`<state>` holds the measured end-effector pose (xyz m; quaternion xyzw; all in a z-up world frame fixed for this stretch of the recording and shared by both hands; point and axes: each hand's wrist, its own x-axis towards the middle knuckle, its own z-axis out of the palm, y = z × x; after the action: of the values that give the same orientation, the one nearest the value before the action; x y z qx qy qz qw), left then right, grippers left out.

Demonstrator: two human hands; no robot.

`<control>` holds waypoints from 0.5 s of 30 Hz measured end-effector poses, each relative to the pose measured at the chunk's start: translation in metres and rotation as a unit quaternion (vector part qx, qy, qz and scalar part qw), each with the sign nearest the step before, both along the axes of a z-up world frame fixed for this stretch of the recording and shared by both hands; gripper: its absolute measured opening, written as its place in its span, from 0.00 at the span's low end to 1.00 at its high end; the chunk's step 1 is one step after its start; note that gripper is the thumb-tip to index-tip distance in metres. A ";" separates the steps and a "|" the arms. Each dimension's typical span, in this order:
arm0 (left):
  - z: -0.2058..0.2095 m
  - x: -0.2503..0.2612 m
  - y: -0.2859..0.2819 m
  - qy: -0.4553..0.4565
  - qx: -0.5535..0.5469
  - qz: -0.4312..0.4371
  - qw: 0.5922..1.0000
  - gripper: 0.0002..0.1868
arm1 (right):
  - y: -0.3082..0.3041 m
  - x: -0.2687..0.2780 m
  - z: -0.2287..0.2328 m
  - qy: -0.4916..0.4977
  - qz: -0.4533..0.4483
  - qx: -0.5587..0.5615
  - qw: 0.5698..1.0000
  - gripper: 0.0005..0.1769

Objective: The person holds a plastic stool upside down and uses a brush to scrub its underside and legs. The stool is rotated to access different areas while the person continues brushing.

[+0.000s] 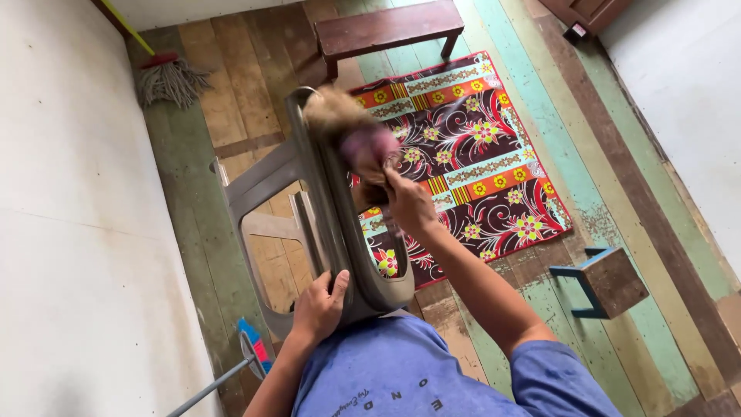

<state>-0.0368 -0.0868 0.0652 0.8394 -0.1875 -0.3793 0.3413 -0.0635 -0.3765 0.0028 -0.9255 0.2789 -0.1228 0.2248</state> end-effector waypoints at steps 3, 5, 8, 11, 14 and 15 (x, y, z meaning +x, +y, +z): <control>-0.008 0.001 0.002 -0.006 -0.009 0.009 1.000 0.30 | 0.000 -0.007 0.024 -0.017 -0.044 0.072 0.996 0.18; -0.011 0.002 0.005 -0.003 -0.005 0.008 1.000 0.30 | 0.013 -0.009 0.022 -0.023 -0.052 0.093 0.994 0.16; -0.011 0.004 0.006 -0.001 -0.002 0.011 1.000 0.30 | 0.033 -0.010 0.027 -0.049 -0.052 0.143 0.987 0.14; -0.007 0.006 0.008 0.009 0.002 0.010 1.000 0.30 | 0.040 -0.022 0.010 -0.036 -0.078 0.176 0.981 0.13; -0.005 0.009 0.008 0.011 0.002 0.010 1.000 0.29 | 0.039 -0.032 -0.005 -0.028 -0.101 0.184 0.977 0.13; -0.006 0.008 0.008 0.012 0.000 0.009 1.000 0.29 | 0.040 -0.038 -0.008 -0.041 -0.095 0.189 0.977 0.14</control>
<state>-0.0288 -0.0783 0.0591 0.8363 -0.1753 -0.3866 0.3470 -0.1016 -0.3367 -0.0050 -0.8299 0.3743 -0.1264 0.3940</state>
